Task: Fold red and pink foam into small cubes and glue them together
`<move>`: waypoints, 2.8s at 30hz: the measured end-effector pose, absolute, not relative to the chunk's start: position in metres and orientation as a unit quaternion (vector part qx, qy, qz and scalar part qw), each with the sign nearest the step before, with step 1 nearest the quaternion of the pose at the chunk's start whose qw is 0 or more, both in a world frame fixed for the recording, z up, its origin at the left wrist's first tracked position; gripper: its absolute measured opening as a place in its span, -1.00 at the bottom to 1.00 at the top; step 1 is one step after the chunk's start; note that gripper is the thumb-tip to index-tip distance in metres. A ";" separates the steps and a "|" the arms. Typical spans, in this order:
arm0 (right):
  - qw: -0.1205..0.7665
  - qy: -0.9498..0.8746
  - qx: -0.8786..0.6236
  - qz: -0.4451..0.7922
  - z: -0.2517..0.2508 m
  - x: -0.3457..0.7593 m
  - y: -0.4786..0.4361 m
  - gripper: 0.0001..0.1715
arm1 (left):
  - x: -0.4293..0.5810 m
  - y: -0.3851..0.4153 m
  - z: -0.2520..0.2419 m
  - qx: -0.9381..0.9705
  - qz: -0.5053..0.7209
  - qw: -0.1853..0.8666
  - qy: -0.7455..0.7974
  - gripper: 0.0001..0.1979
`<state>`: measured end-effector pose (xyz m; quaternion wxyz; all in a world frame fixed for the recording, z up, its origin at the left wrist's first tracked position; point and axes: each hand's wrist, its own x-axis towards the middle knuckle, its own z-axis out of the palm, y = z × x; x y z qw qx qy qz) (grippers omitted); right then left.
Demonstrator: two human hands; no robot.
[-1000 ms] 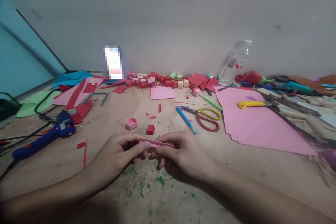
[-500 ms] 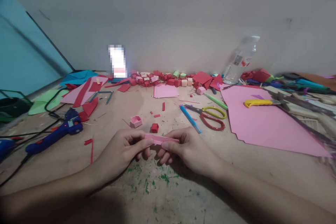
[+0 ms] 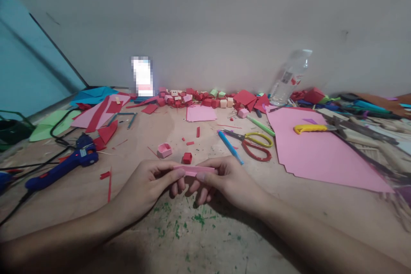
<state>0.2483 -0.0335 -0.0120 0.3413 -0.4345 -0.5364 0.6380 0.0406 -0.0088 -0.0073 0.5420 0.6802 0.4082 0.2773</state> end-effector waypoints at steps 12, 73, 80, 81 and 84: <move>0.378 -0.506 -0.431 0.645 -0.015 0.247 -0.033 -0.50 | 0.037 -0.004 -0.016 0.628 0.265 0.626 0.378 -0.72; 0.370 -0.534 -0.479 0.591 -0.018 0.246 -0.036 -0.56 | 0.044 -0.011 -0.018 0.627 0.321 0.569 0.425 -0.73; 0.392 -0.513 -0.472 0.601 -0.019 0.249 -0.034 -0.57 | 0.042 -0.008 -0.018 0.613 0.306 0.593 0.422 -0.73; 0.392 -0.517 -0.469 0.599 -0.019 0.249 -0.035 -0.58 | 0.042 -0.008 -0.018 0.621 0.300 0.590 0.420 -0.72; 0.391 -0.522 -0.464 0.600 -0.019 0.248 -0.037 -0.58 | 0.041 -0.009 -0.018 0.655 0.287 0.562 0.416 -0.66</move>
